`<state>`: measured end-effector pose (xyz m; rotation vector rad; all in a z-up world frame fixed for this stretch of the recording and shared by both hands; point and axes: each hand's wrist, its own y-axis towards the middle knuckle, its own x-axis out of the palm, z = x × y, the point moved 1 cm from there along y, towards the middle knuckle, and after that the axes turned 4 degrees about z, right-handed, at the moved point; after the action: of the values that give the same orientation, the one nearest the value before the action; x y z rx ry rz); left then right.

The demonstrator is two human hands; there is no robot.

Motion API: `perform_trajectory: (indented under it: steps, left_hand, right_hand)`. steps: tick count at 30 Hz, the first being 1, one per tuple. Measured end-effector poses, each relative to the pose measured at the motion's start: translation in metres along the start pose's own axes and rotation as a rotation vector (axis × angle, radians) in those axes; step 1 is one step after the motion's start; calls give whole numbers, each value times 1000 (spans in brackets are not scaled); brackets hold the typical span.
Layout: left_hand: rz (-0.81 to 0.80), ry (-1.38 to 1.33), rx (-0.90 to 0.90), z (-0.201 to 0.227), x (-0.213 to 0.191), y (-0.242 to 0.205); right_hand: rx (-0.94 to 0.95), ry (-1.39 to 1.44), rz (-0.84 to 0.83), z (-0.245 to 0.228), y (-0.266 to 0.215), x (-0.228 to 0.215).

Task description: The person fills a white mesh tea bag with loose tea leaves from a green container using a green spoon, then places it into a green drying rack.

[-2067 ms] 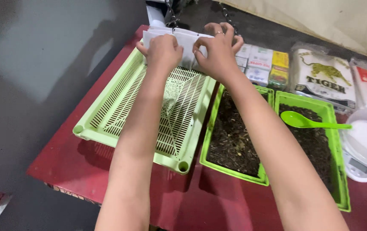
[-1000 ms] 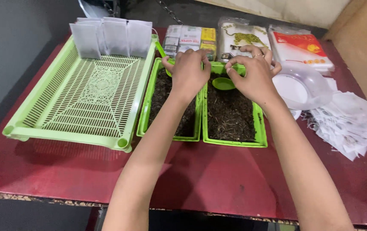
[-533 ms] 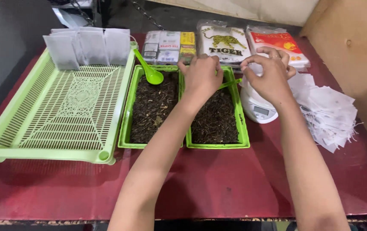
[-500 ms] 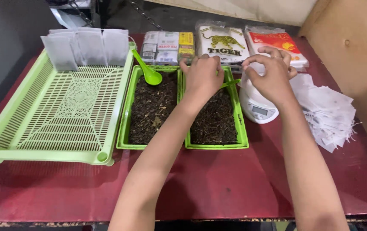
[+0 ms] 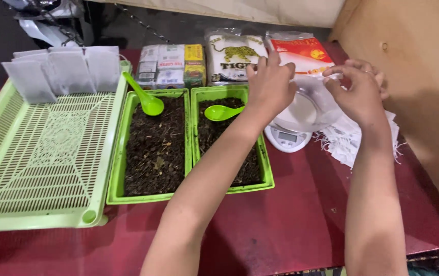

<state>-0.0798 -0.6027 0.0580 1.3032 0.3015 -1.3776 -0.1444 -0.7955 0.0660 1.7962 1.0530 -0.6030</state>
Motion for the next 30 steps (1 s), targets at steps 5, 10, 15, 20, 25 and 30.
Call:
perform_trajectory:
  steps: [5,10,15,20,25,30]
  left_hand:
    - [-77,-78,55,31,27,20]
    - [-128,-63,124,58,61,37]
    - [-162,-44,169,79,102,47]
    - [-345,-11,189,100,115,50]
    - [-470,91,227,116,132,49]
    - [-542,221,289,123,152,49]
  right_hand:
    - [-93,105,-37,79,12,-1]
    - [115,-43,-105,84,7,-17]
    - [238,-256,-331,94,7,-23]
    - [268,-375,-402,129,8,-13]
    - [549,-435,-560,92,2,-29]
    - [376,-376,-674,122,5,-13]
